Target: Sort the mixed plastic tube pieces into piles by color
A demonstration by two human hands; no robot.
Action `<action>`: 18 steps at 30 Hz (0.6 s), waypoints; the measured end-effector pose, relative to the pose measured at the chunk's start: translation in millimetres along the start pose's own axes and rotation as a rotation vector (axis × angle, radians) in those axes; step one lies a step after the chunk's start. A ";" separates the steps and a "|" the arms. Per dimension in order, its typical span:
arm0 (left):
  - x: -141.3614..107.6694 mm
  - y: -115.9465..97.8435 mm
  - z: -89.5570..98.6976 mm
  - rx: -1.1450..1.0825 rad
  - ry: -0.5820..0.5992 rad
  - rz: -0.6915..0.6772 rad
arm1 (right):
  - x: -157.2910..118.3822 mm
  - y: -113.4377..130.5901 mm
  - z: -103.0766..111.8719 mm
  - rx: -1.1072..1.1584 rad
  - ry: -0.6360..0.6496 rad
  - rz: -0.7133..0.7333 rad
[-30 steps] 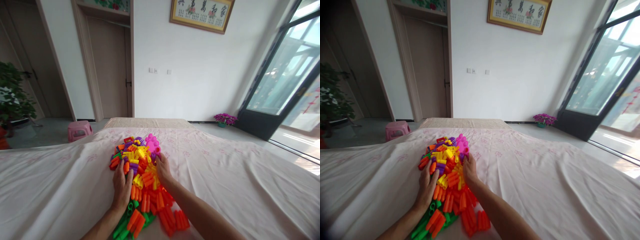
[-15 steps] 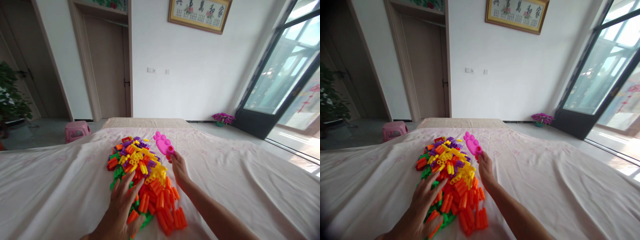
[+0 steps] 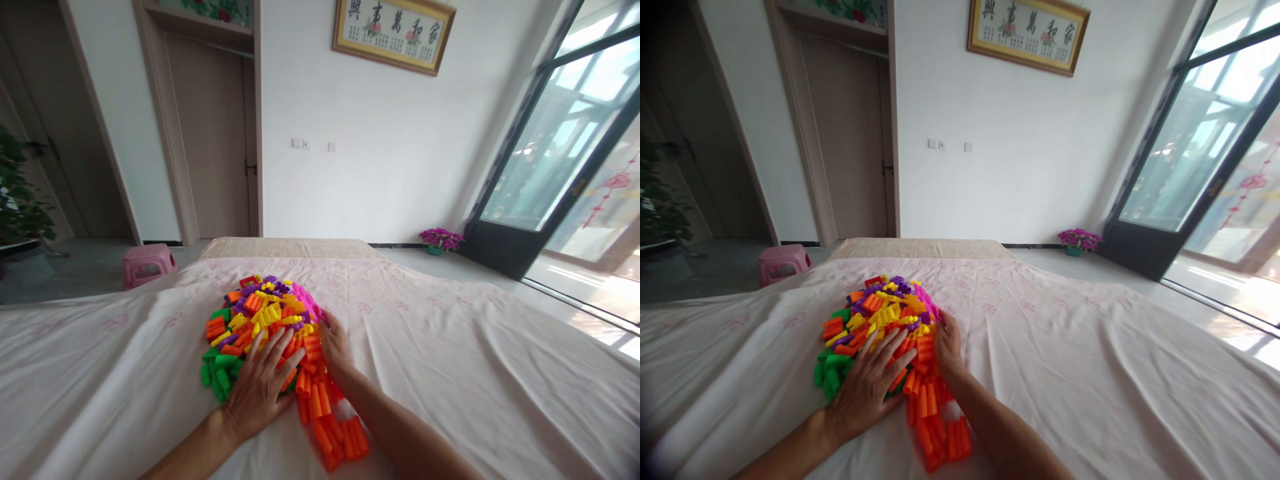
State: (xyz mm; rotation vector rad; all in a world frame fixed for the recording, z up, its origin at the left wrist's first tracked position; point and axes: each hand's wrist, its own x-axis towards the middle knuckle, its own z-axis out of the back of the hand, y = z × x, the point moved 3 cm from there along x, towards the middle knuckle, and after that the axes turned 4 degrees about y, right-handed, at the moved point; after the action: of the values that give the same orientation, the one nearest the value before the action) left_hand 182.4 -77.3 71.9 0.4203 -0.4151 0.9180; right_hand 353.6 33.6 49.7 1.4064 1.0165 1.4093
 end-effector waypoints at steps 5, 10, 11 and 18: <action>12.1 -22.3 8.3 -0.098 -0.063 0.087 | 11.4 7.9 5.3 0.095 -0.036 -0.032; 9.9 -89.4 11.3 -0.219 -0.042 -0.438 | 18.7 -3.6 20.4 0.120 0.019 -0.087; 11.3 -98.3 10.0 -0.205 -0.039 -0.517 | 19.7 -6.3 22.6 0.122 0.044 -0.092; 46.6 -77.7 3.0 -0.059 0.116 -0.368 | 13.4 -20.3 31.2 0.185 0.122 -0.112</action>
State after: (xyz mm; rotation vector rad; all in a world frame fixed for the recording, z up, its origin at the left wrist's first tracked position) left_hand 271.2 -89.6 85.1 0.3721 -0.2464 0.5678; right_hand 385.8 51.2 34.8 1.3838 1.3125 1.3596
